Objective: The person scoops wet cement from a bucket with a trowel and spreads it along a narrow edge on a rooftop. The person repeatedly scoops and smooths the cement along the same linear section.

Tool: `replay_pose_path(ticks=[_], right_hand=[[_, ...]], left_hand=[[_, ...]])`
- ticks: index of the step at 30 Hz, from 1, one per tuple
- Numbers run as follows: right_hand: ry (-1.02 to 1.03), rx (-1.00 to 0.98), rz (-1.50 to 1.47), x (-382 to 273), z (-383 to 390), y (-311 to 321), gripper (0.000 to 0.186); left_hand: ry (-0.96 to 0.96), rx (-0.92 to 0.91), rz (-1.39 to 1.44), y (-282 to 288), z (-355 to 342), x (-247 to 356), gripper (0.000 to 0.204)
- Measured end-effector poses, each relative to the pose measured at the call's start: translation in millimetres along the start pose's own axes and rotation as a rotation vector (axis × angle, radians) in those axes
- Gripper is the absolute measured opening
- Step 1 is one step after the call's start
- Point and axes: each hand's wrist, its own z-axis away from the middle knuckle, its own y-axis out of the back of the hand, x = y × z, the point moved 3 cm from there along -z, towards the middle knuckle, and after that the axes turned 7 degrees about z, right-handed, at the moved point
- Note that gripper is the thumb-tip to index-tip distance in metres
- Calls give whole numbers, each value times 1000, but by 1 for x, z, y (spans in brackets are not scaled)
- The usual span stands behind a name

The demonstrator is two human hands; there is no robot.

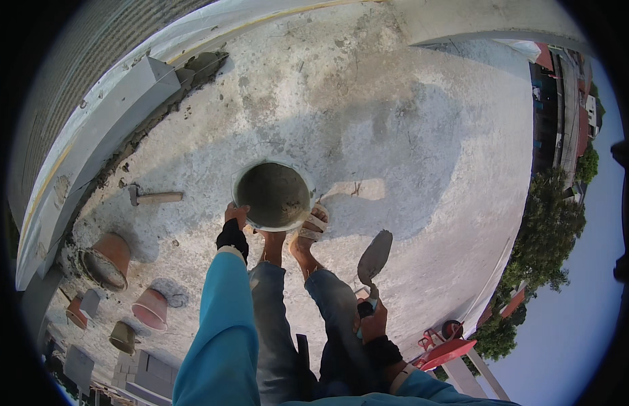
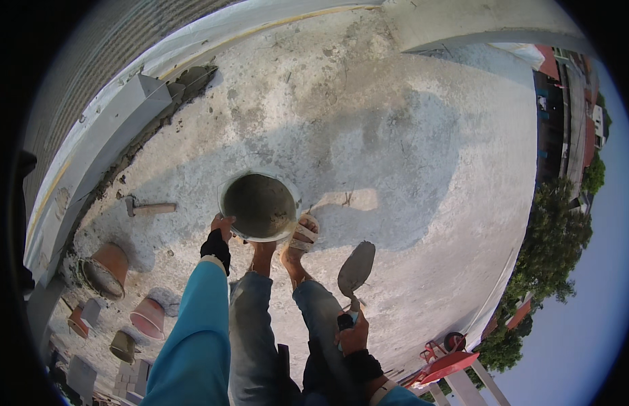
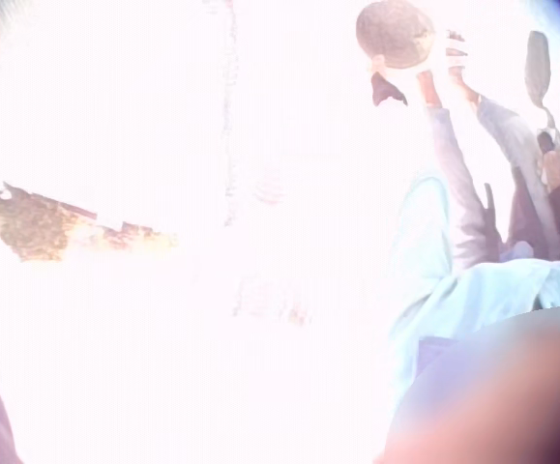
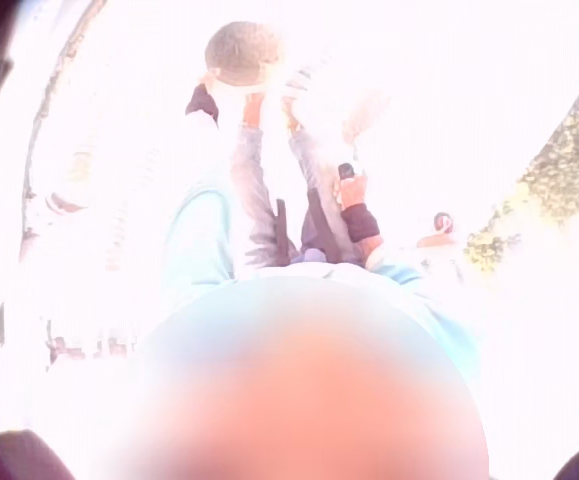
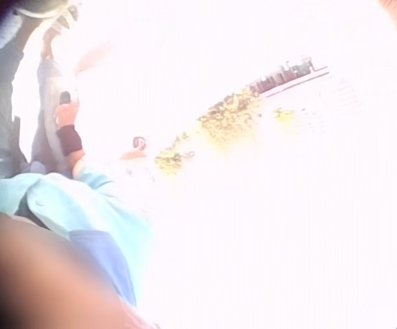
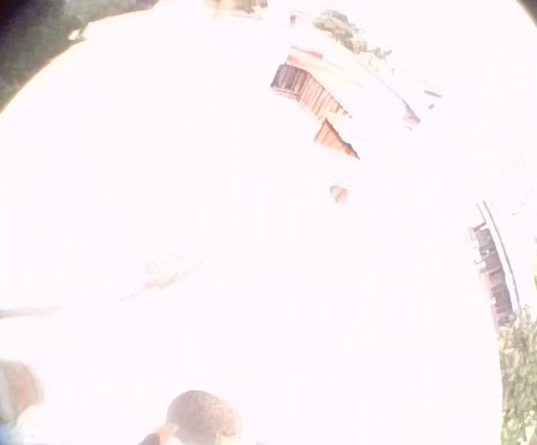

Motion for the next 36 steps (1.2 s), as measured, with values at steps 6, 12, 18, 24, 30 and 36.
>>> replay_pose_path(ticks=[6, 12, 18, 24, 30, 36], right_hand=[[27, -8, 195, -70, 8, -17, 14], [201, -126, 127, -197, 7, 0, 8], [513, -298, 288, -311, -62, -27, 12], [848, -428, 950, -408, -204, -90, 33], [1333, -211, 1558, -474, -324, -101, 37], [1628, 117, 1622, -515, -431, -143, 49]], left_hand=[[-202, 13, -95, -36, 47, 54, 37], [-317, 254, -242, -66, 116, 167, 40], [-371, 530, 19, -7, 121, 192, 41], [-256, 757, 102, -6, 72, 195, 50], [-408, 933, 178, -36, 53, 206, 44], [-674, 1243, 156, -33, 35, 216, 34]])
